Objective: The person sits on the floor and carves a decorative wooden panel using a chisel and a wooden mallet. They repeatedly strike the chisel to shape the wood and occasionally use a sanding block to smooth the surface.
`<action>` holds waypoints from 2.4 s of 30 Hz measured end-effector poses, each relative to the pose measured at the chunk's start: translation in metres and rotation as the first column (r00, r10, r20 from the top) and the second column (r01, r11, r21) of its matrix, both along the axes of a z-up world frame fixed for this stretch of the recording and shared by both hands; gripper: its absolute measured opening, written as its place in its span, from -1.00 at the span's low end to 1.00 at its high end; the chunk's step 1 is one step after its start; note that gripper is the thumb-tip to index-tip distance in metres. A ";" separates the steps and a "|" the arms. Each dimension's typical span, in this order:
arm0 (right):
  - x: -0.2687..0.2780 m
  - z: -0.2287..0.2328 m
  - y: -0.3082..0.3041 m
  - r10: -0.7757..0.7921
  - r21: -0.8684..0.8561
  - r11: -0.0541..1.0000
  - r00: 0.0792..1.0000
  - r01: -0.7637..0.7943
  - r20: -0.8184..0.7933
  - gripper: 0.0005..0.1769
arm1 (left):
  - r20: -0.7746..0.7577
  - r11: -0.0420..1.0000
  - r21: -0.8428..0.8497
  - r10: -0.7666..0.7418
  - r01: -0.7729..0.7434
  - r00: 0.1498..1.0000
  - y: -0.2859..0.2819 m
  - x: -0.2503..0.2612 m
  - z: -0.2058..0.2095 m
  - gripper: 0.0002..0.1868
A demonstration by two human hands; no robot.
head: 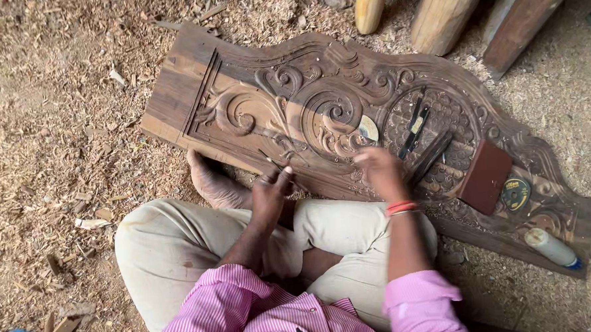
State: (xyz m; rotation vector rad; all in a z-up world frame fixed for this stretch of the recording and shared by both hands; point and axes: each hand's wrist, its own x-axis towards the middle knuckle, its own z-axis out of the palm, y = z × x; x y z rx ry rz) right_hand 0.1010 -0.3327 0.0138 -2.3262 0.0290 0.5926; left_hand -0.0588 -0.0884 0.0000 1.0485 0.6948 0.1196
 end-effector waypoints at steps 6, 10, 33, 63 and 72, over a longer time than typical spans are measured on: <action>0.063 -0.024 -0.111 -0.071 -0.583 0.798 0.984 0.156 0.166 -0.32 | 0.001 0.972 -0.075 0.222 -0.222 0.975 0.006 0.012 -0.032 -0.62; 0.058 -0.076 -0.133 -0.460 -0.219 0.886 0.826 0.408 -0.324 -0.34 | 0.026 0.976 -0.129 0.181 -0.177 0.983 -0.006 0.013 -0.055 -0.72; 0.072 -0.090 -0.175 -0.475 0.489 0.490 0.692 0.721 -0.544 -0.75 | -0.116 0.823 0.518 0.336 -0.232 0.935 0.018 0.004 -0.036 -0.79; -0.028 0.057 -0.024 -0.235 0.696 0.681 0.968 0.226 -0.085 -0.67 | 0.153 0.885 0.242 0.370 -0.398 0.916 -0.029 0.013 -0.054 -0.74; -0.036 0.081 -0.002 0.083 0.407 0.894 0.963 -0.186 0.256 -0.65 | 0.031 0.833 0.445 0.353 -0.329 0.935 -0.049 0.015 -0.033 -0.76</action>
